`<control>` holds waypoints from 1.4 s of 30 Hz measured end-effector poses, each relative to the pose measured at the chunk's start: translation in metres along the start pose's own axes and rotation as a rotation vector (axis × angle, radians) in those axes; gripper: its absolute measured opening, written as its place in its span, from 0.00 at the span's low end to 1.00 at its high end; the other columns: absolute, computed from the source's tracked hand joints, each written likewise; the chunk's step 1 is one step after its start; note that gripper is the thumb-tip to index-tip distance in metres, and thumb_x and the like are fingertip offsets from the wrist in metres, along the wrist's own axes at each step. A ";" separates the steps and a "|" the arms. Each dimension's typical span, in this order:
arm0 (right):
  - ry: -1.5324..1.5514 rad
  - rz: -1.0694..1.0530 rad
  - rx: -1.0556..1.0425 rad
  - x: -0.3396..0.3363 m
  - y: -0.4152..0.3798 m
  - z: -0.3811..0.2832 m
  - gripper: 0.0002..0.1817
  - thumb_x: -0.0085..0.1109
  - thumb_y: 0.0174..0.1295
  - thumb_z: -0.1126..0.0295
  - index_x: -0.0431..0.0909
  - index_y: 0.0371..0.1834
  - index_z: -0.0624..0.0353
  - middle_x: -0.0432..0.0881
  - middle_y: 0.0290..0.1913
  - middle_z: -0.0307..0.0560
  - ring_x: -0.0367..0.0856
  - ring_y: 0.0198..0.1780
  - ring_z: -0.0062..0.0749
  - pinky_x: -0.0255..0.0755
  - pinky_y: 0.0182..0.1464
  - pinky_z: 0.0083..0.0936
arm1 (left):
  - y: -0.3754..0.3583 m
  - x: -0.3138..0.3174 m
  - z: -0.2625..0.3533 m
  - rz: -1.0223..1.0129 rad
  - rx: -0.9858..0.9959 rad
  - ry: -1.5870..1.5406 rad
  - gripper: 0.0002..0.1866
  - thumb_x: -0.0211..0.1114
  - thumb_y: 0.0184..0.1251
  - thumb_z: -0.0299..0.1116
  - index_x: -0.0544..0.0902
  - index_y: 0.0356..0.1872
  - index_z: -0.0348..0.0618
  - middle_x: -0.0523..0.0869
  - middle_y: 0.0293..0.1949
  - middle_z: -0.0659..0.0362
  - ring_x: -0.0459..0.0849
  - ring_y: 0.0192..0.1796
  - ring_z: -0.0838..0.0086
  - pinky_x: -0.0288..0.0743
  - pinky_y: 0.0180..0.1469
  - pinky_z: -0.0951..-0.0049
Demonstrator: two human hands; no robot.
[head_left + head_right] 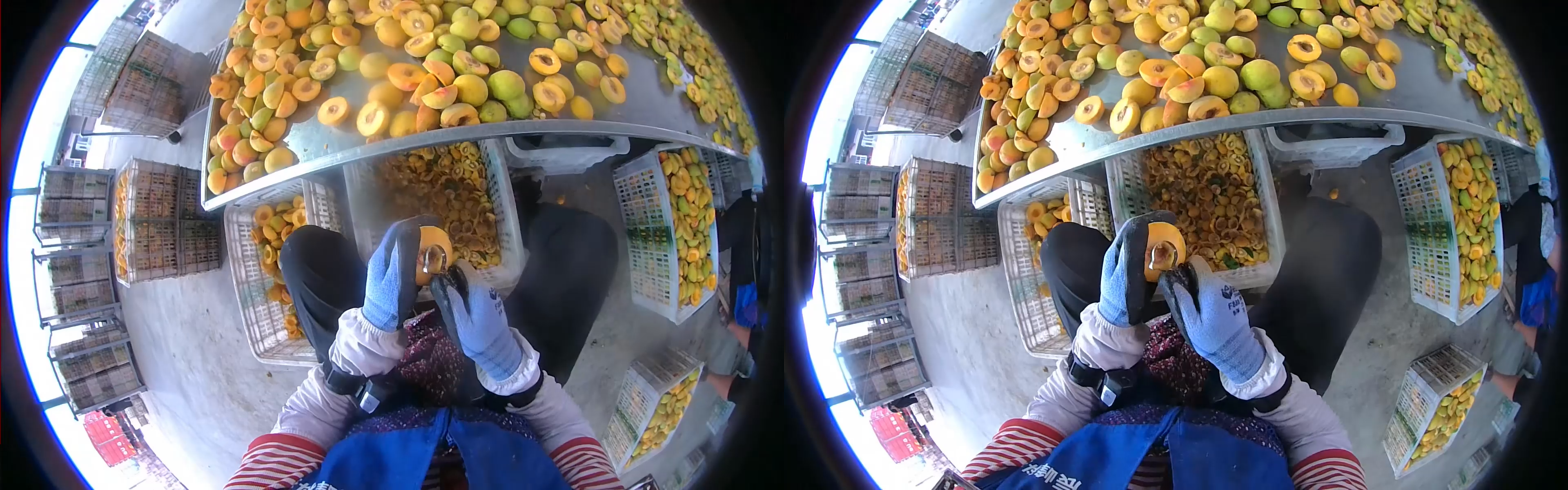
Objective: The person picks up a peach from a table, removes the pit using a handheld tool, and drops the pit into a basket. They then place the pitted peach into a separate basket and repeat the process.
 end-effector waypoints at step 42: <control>0.158 -0.238 0.164 0.012 -0.037 0.052 0.14 0.53 0.71 0.62 0.76 0.45 0.63 0.81 0.33 0.56 0.81 0.35 0.44 0.73 0.37 0.35 | -0.007 -0.001 -0.023 -0.376 -0.256 0.239 0.16 0.54 0.75 0.38 0.79 0.48 0.33 0.84 0.40 0.56 0.80 0.42 0.75 0.74 0.47 0.75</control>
Point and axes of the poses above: each hand's wrist, its own y-axis towards the middle knuckle, its own x-axis out of the palm, z = x × y, the point moved 2 cm from there along y, towards the middle knuckle
